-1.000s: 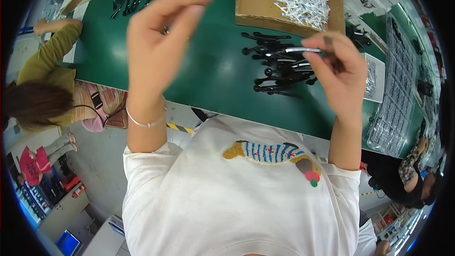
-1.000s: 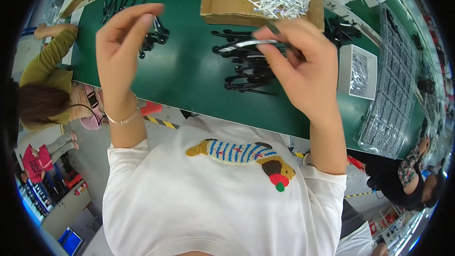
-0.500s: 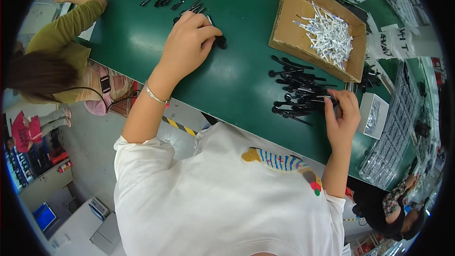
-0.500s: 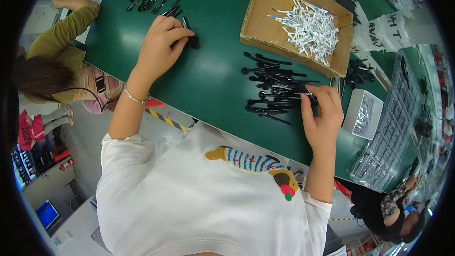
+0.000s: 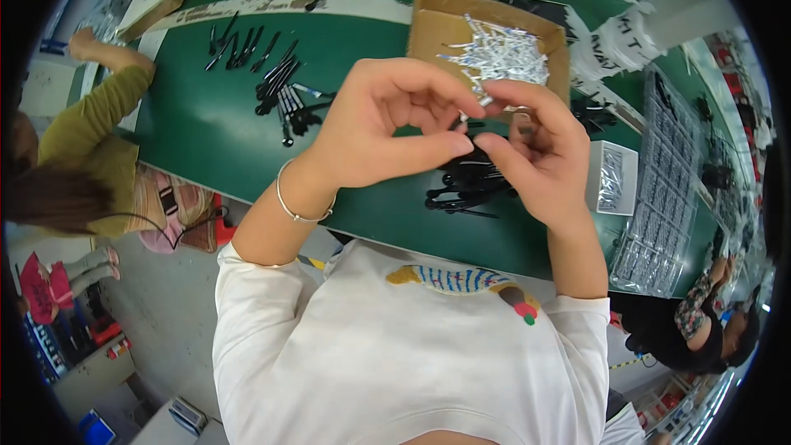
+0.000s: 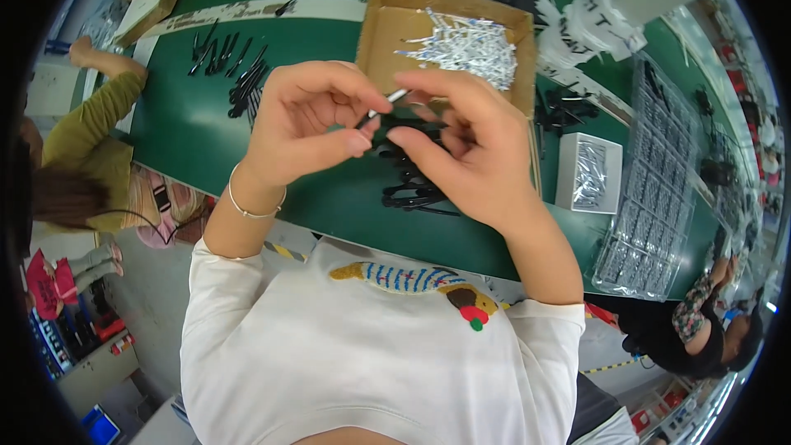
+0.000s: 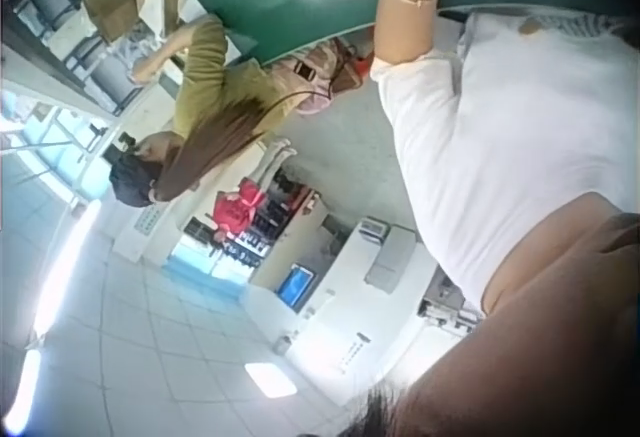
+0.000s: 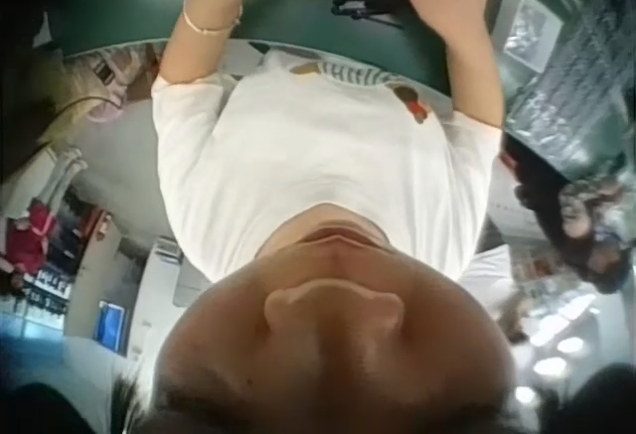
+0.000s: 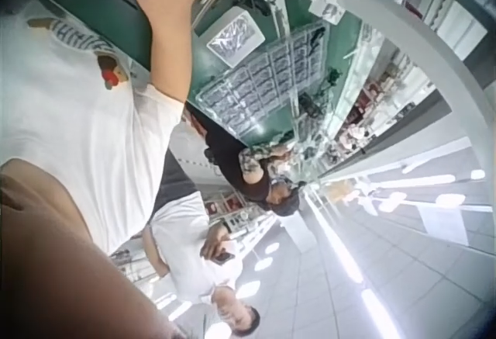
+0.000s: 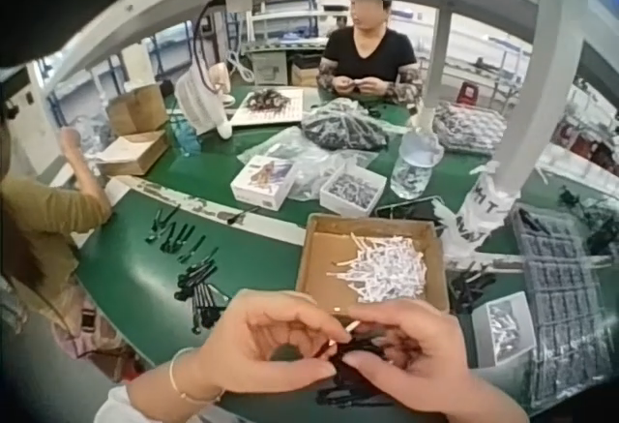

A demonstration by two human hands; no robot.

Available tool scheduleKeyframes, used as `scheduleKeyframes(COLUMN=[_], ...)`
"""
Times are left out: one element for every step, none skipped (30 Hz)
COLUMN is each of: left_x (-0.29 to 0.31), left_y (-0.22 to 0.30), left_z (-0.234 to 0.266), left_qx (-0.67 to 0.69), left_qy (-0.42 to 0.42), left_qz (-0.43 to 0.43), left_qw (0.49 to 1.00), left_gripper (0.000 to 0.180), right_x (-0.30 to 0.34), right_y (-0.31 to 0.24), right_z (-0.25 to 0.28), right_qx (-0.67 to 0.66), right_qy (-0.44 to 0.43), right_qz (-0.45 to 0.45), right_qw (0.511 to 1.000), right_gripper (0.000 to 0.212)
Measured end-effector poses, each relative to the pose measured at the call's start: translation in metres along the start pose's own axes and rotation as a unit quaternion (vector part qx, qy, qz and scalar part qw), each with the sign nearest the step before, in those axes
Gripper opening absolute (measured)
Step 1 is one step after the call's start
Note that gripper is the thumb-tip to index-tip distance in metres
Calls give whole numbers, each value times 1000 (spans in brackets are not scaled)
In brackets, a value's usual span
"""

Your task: The person assembles small black plastic components by inserting thin metal strips into them with tweezers.

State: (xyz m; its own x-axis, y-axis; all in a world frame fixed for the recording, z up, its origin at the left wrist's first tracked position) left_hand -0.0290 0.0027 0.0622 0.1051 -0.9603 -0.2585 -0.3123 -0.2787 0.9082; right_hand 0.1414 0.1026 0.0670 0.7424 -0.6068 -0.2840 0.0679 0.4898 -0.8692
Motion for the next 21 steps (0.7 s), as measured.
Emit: scheduleKeyframes(left_x=[-8,-14,-18,-22,-27,-31,-35,-38,-41,-43,-45,-46,-46,-46,-45,-46,-47,-47,-47,-48,-48], left_y=[2,6,11,16,18,21,23,23,21,18,16,13,11,10,10,9,8,7,6,5,4], left_z=[-3,-10,-17,-24,-32,-35,-37,-39,-43,-46,-47,-49,-49,-48,-48,-47,-47,-46,-45,-43,-42], left_qx=[-17,-16,-85,-153,-178,-177,-280,-378,-402,-399,-417,-433,-429,-450,-473,-472,-475,-478,-478,-478,-477], left_qy=[-39,-48,-18,13,57,51,28,5,10,6,18,32,31,30,29,28,26,25,23,20,18], left_qz=[2,-1,-19,-38,-77,-78,-105,-132,-165,-163,-201,-238,-234,-256,-277,-273,-295,-317,-313,-326,-339], left_qw=[999,999,996,987,979,980,954,916,901,902,886,869,872,855,836,838,829,819,820,815,811], left_gripper=[28,28,28,27,25,25,24,24,23,23,22,21,21,20,20,20,20,20,20,21,21], right_x=[-2,-4,-4,-4,-4,-2,0,1,1,1,1,1,2,3,1,-2,-4,0,-3,-7,-9], right_y=[-4,-1,-1,-2,-3,-3,-3,-2,-2,-2,-2,-1,-1,-1,-1,-1,-2,-6,-8,-9,-8], right_z=[3,3,11,19,25,28,31,33,34,35,36,37,38,40,42,45,48,51,51,50,49], right_qx=[5,-66,-46,-27,-24,-21,2,25,28,20,11,14,22,30,30,80,130,155,154,163,173], right_qy=[6,65,86,106,131,137,168,199,203,216,230,231,224,217,218,202,185,157,157,167,178], right_qz=[14,72,76,80,86,86,107,126,122,119,115,110,107,105,99,129,158,132,128,141,155], right_qw=[1000,993,992,991,987,987,980,972,971,969,966,967,968,970,971,968,961,967,967,962,956], right_gripper=[37,30,26,23,19,19,19,18,18,18,17,17,17,18,18,20,22,32,32,33,34])
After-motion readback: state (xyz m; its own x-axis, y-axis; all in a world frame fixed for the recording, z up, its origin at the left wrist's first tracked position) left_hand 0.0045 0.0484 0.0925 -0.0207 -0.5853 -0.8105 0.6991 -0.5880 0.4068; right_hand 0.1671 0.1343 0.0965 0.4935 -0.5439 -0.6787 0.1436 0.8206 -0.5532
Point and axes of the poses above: each hand's wrist, its own x-axis away from the middle knuckle, its own z-axis out of the back of the hand, y = z × x, the point moved 1 cm from there along -x, towards the middle knuckle, and after that the axes turned 7 degrees about x, right-handed, at the moved point
